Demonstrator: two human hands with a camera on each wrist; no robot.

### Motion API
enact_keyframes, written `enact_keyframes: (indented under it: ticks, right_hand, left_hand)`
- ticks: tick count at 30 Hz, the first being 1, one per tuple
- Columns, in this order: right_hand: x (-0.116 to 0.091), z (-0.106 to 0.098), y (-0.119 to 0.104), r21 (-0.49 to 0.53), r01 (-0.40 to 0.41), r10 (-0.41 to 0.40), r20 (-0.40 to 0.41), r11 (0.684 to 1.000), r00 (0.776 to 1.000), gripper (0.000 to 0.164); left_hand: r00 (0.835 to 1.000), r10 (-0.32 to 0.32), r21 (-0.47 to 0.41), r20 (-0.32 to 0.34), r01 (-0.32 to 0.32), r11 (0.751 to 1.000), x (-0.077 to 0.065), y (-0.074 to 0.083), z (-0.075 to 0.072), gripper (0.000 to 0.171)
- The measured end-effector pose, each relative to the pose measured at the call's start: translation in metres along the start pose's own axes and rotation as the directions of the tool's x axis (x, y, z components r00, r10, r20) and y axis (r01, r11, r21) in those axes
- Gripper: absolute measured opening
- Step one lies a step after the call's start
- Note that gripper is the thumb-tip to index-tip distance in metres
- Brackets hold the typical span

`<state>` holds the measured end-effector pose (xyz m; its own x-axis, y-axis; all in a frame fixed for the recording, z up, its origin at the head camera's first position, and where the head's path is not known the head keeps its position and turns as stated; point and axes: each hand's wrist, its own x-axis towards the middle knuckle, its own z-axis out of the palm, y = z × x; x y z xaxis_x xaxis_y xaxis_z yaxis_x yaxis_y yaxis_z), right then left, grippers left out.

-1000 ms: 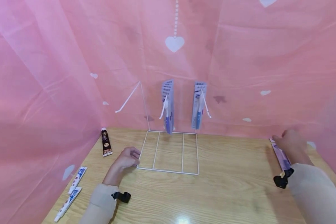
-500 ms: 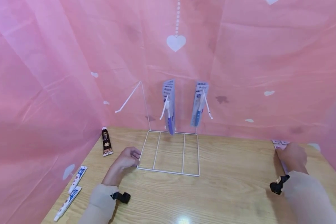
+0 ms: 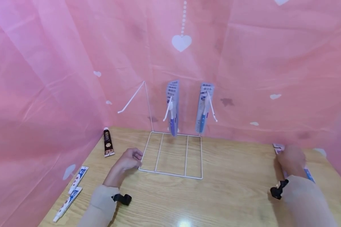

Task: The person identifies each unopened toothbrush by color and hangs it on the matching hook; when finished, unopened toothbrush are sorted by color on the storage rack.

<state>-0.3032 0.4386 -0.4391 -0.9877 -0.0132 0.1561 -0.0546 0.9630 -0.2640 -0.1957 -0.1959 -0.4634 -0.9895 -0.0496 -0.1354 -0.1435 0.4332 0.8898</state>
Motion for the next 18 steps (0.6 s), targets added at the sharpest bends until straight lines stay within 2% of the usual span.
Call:
enact_keyframes:
  ticks: [6, 13, 18]
  right_hand:
    - [-0.002, -0.015, -0.017, 0.021, 0.065, -0.064, -0.044, 0.998, 0.997, 0.030]
    - [-0.005, -0.038, -0.032, 0.049, 0.072, -0.068, -0.079, 0.996, 0.995, 0.035]
    - [-0.013, -0.055, -0.049, 0.060, 0.102, -0.094, -0.134, 0.993, 0.986, 0.037]
  left_hand:
    - [1.000, -0.004, -0.001, -0.008, 0.004, 1.000, -0.003, 0.003, 0.000, 0.039]
    - [1.000, -0.008, -0.007, 0.003, 0.008, 1.000, -0.005, 0.006, 0.000, 0.039]
    - [1.000, -0.010, -0.035, 0.006, 0.010, 0.999, -0.005, 0.005, 0.000, 0.039]
